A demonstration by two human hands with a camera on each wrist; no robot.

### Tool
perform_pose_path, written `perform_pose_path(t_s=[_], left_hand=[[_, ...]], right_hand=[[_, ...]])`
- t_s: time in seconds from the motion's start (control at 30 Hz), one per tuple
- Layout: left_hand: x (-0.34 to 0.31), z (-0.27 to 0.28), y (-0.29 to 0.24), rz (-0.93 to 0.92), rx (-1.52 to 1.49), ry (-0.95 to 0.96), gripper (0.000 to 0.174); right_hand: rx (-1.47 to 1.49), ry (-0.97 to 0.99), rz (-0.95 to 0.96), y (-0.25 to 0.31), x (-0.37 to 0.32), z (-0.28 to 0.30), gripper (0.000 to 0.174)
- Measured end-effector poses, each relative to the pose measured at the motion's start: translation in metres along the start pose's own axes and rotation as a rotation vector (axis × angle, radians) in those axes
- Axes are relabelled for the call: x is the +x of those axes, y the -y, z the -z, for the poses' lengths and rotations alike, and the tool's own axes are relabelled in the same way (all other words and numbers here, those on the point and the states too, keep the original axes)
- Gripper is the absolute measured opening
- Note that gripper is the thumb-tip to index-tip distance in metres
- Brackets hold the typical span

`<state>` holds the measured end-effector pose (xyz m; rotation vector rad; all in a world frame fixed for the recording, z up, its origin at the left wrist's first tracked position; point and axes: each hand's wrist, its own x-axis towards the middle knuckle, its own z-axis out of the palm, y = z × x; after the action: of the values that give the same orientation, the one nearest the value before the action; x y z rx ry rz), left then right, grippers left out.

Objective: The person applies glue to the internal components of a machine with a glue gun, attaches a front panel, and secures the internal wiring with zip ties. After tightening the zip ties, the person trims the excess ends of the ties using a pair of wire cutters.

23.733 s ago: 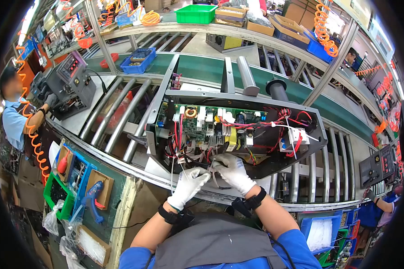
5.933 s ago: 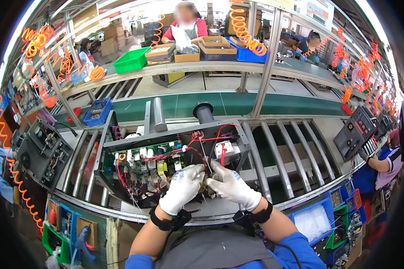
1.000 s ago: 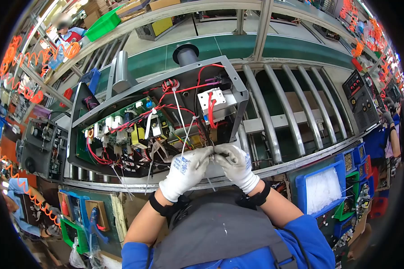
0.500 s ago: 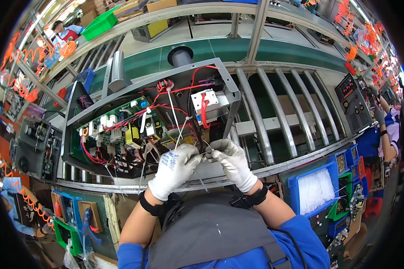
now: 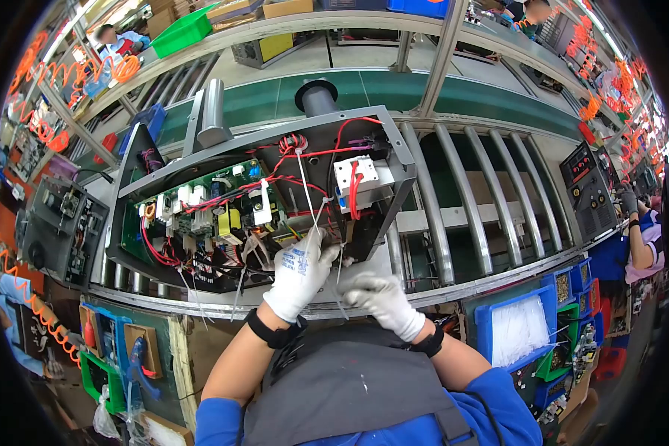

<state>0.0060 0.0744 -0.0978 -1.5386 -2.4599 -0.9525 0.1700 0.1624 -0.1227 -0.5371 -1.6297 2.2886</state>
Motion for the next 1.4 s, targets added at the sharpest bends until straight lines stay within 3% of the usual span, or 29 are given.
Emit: perform_pose_path(t_s=[0.03,0.07,0.17,0.23,0.33,0.4,0.43,0.5,0.57,0.63,0.7,0.73,0.83,0.87,0.9,0.97,1.03,1.13,1.17,1.23,1.3,1.4], left_hand=[[-0.001,-0.003,0.002,0.002,-0.002,0.0,0.024],[-0.001,-0.007,0.004,0.032,-0.032,0.042,0.029],[-0.006,-0.017,0.009,0.0,-0.083,-0.009,0.034],[-0.002,-0.011,0.004,0.009,-0.156,0.102,0.033],[0.003,-0.018,0.002,0.07,-0.208,0.135,0.024],[0.009,-0.021,-0.003,0.139,-0.246,0.099,0.023],[0.005,-0.032,0.0,0.091,-0.162,0.09,0.022],[0.001,-0.036,0.002,-0.022,-0.146,-0.071,0.021],[0.004,-0.01,0.003,0.076,-0.081,0.137,0.023],[0.001,0.024,0.008,-0.127,-0.198,0.008,0.024],[-0.017,0.061,-0.002,0.394,-0.461,0.151,0.026],[-0.029,0.055,0.02,0.521,-0.484,0.19,0.032],[-0.031,0.047,0.011,0.583,-0.552,0.181,0.03],[-0.036,0.031,0.025,0.52,-0.621,0.226,0.038],[-0.023,0.035,0.012,0.574,-0.716,0.284,0.035],[-0.013,0.027,0.02,0.645,-0.776,0.386,0.029],[-0.004,0.03,0.025,0.609,-0.903,0.486,0.027],[-0.006,0.04,0.033,0.611,-1.197,0.378,0.026],[-0.007,0.032,0.037,0.6,-1.197,0.388,0.026],[-0.009,0.018,0.039,0.382,-1.078,0.214,0.027],[-0.01,0.017,0.033,0.389,-0.917,0.191,0.026],[-0.01,0.025,0.016,0.438,-1.689,0.233,0.026]], right_hand=[[-0.096,0.065,-0.084,0.0,-0.004,-0.002,0.023],[0.025,0.075,-0.164,-0.003,-0.001,0.002,0.021],[-0.13,0.05,-0.038,0.012,0.002,0.01,0.018],[-0.024,-0.1,0.102,0.031,0.006,0.002,0.014],[0.167,-0.119,0.08,0.044,0.01,-0.003,0.013],[0.31,0.03,-0.067,0.032,0.007,-0.005,0.015],[0.587,0.101,-0.178,0.007,0.009,-0.003,0.02],[0.658,0.119,-0.2,0.003,0.008,0.001,0.029],[0.498,0.084,-0.224,0.009,0.0,0.006,0.038],[0.442,0.084,-0.15,0.004,-0.01,0.02,0.048],[0.09,-0.124,-0.187,-0.009,-0.015,0.041,0.051],[0.119,-0.199,-0.226,-0.022,-0.018,0.055,0.05],[0.11,-0.374,-0.275,-0.054,-0.038,0.07,0.038],[0.048,-0.382,-0.281,-0.058,-0.046,0.065,0.039],[-0.02,-0.392,-0.277,-0.06,-0.05,0.063,0.04],[0.146,-0.369,-0.271,-0.079,-0.059,0.06,0.038],[0.16,-0.374,-0.228,-0.088,-0.068,0.055,0.038],[0.155,-0.404,-0.206,-0.091,-0.079,0.044,0.035],[0.158,-0.414,-0.196,-0.092,-0.083,0.039,0.035],[0.148,-0.471,-0.184,-0.091,-0.092,0.032,0.034],[0.162,-0.475,-0.186,-0.097,-0.099,0.027,0.034],[0.16,-0.455,-0.178,-0.103,-0.106,0.024,0.035]])
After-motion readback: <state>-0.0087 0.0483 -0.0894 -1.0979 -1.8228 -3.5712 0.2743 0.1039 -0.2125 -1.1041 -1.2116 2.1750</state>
